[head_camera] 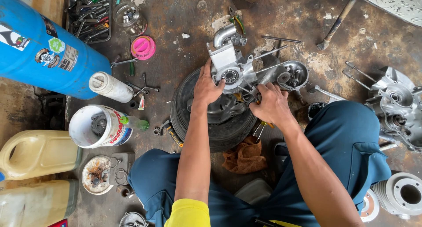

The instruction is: The person sits on the floor and works on a disassembled engine block resting on a tire. They use pliers to manipulate a metal ring, likely a bearing retainer, and carefully install it into a groove on the engine casing.

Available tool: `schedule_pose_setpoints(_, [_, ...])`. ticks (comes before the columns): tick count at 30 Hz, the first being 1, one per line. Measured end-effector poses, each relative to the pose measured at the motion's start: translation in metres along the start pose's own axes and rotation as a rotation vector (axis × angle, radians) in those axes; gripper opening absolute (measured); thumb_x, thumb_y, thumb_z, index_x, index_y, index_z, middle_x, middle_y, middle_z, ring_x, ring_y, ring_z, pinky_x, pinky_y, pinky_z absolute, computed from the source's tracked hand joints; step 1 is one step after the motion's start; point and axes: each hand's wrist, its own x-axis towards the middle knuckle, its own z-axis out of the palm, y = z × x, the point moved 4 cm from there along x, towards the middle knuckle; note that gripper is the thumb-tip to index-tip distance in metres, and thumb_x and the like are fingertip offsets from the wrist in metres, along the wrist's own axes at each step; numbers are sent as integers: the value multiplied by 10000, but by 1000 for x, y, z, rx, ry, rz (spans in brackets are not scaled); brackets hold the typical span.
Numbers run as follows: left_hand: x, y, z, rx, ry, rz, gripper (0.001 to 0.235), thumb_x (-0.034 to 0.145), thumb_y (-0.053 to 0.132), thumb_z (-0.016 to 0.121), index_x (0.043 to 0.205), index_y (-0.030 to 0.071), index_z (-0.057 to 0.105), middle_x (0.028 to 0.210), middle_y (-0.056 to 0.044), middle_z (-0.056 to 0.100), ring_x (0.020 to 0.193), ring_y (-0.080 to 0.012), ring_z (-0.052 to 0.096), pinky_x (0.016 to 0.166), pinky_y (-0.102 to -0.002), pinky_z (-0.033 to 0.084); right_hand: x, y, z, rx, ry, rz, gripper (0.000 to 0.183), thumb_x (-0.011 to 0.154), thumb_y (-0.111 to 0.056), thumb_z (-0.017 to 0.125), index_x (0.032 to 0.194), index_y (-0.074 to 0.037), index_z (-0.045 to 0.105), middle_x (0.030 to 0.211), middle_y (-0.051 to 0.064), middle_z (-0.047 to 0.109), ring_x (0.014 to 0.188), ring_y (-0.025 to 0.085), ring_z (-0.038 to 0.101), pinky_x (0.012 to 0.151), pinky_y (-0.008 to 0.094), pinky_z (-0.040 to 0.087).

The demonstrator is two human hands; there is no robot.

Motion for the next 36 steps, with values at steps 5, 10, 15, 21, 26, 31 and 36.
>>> schedule_pose_setpoints(5, [-2, 4, -1, -17, 17, -3, 933, 894, 374, 728, 1651, 297, 189, 1624, -233, 374, 1413, -494, 485, 1096, -619, 469, -2, -14, -6, 105, -243, 139, 709, 827, -325, 715, 1389, 51, 503, 1241, 299, 559, 1230, 463, 564, 1037, 651, 418])
schedule_pose_setpoints(10, [-8, 10, -4, -58, 10, -3, 908, 913, 334, 717, 1649, 278, 189, 1613, -208, 384, 1412, -496, 479, 1092, -639, 464, -8, -30, 6, 180, -404, 193, 924, 869, -441, 771, 1461, 101, 315, 1438, 403, 428, 1369, 558, 458, 1095, 700, 412])
schedule_pose_setpoints(15, [-13, 15, -6, -102, 9, 0, 901, 955, 311, 715, 1665, 256, 162, 1656, -270, 283, 1508, -508, 323, 1155, -696, 381, 2, -36, 23, 342, -273, 117, 967, 907, -524, 712, 1472, 151, 312, 1267, 350, 531, 1174, 534, 597, 895, 663, 517])
schedule_pose_setpoints(21, [-17, 23, -11, -116, 15, 0, 855, 994, 237, 703, 1661, 220, 168, 1654, -294, 264, 1536, -497, 264, 1175, -734, 340, 16, -21, 48, 488, -235, 135, 640, 919, -436, 694, 1274, 81, 565, 903, 149, 585, 848, 347, 670, 701, 518, 515])
schedule_pose_setpoints(26, [-10, 14, -5, -118, 15, 15, 861, 997, 258, 705, 1659, 245, 155, 1663, -269, 240, 1545, -483, 250, 1163, -752, 357, 21, -25, 42, 509, -227, 105, 546, 944, -367, 671, 1244, 76, 561, 835, 112, 542, 742, 279, 615, 617, 470, 471])
schedule_pose_setpoints(31, [-9, 11, -2, -115, 16, 7, 877, 990, 260, 713, 1661, 272, 148, 1668, -262, 235, 1538, -491, 261, 1167, -753, 354, 22, -31, 35, 501, -240, 105, 714, 956, -410, 657, 1370, 143, 475, 881, 112, 544, 775, 266, 612, 629, 487, 469])
schedule_pose_setpoints(36, [-9, 10, -2, -116, 26, 29, 866, 985, 253, 713, 1657, 247, 167, 1655, -261, 266, 1540, -486, 260, 1142, -767, 371, 22, -38, 34, 480, -225, 176, 697, 914, -449, 677, 1318, 105, 549, 885, 103, 554, 824, 286, 652, 674, 479, 504])
